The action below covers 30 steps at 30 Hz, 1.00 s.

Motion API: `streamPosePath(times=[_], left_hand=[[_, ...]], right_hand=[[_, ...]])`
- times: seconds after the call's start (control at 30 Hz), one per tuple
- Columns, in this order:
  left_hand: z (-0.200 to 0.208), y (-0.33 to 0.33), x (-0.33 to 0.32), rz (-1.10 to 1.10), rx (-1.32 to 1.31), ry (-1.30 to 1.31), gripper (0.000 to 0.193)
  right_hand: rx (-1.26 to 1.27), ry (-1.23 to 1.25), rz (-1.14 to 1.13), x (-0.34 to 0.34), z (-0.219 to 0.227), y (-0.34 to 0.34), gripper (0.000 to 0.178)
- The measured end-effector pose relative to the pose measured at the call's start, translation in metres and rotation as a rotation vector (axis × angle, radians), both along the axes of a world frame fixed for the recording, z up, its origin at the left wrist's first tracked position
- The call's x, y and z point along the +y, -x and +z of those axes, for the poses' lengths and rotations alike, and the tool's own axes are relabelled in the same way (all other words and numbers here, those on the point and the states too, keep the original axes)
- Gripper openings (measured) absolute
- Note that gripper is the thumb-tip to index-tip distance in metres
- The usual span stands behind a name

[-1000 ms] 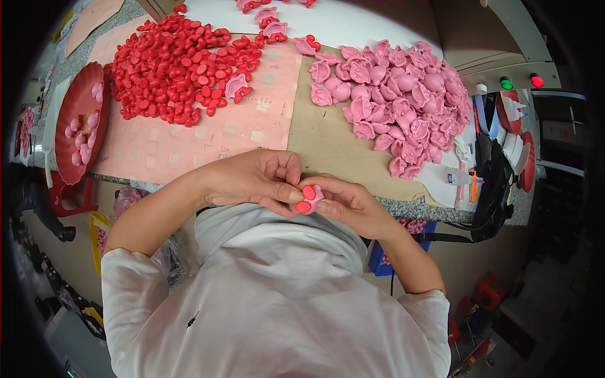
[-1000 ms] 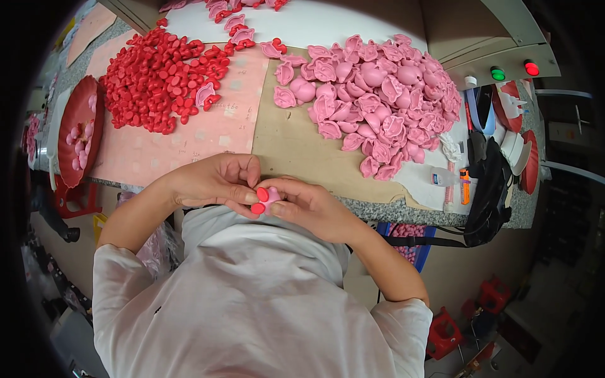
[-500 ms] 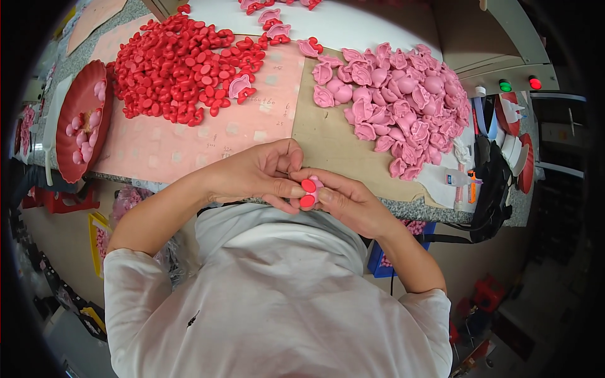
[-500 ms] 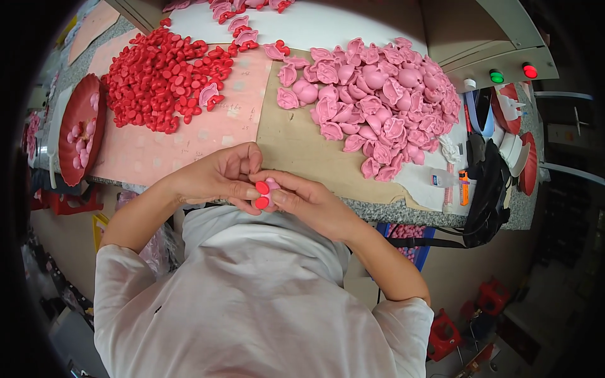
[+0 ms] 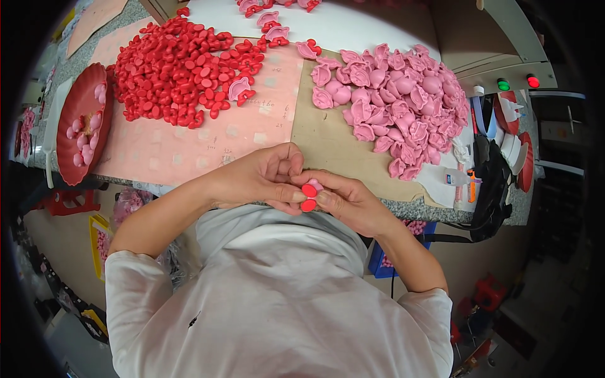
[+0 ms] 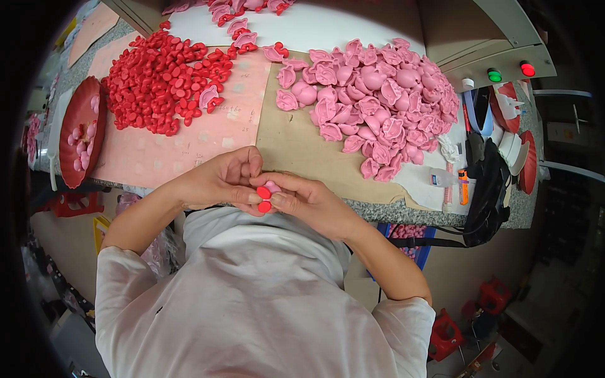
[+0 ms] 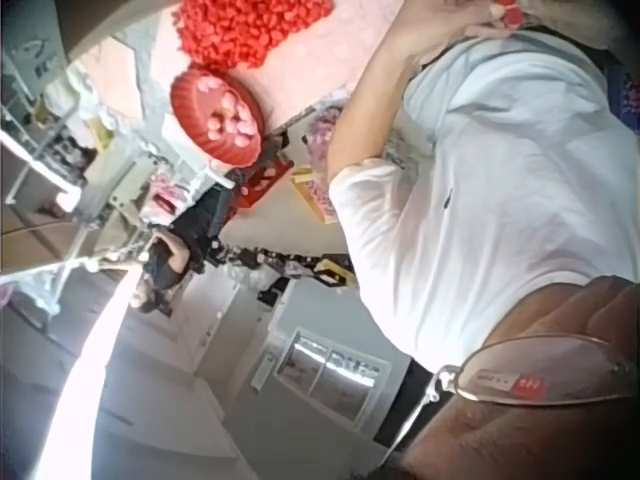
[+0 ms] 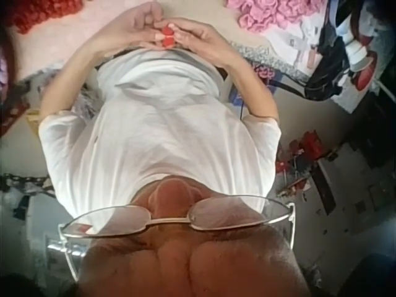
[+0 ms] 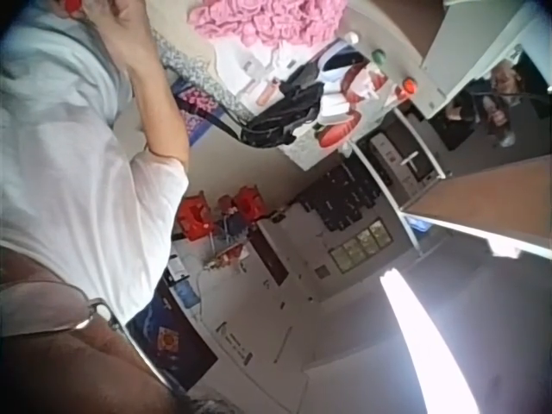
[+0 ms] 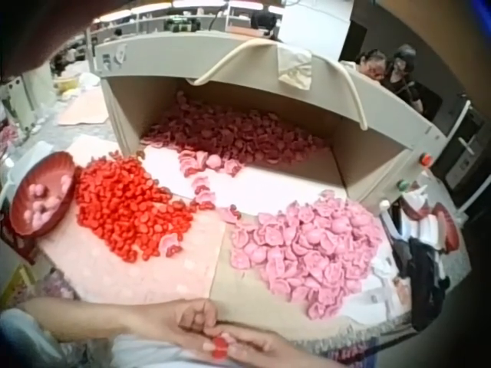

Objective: Glue small red and pink plastic components together at an assembly line station.

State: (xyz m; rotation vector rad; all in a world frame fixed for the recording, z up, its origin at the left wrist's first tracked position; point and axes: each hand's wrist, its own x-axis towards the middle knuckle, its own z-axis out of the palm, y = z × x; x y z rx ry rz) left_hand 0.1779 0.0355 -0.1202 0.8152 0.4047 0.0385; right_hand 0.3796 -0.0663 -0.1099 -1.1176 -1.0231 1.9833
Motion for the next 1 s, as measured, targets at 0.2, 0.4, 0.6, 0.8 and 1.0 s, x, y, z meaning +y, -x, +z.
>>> streamPosePath(times=[0.2,0.4,0.6,0.8,1.0], left_hand=[[-0.0033,0.0003,-0.0015,0.014,0.006,0.016,0.024],[-0.0027,0.0004,-0.0009,0.019,0.002,0.026,0.025],[-0.0026,-0.0004,-0.0018,0.018,-0.010,0.027,0.026],[-0.0031,-0.0002,-0.0039,0.031,-0.051,0.035,0.026],[-0.0035,-0.0005,-0.0043,0.029,-0.043,0.027,0.026]], right_hand=[[-0.031,-0.037,-0.003,-0.0001,-0.0005,0.0015,0.038],[0.004,-0.040,-0.019,-0.0010,-0.0004,0.0026,0.040],[-0.051,-0.129,-0.010,-0.0027,0.0002,0.0018,0.039],[-0.074,-0.151,-0.006,-0.0046,0.0008,0.0012,0.040],[-0.064,-0.158,-0.012,-0.0052,0.0013,0.0014,0.039]])
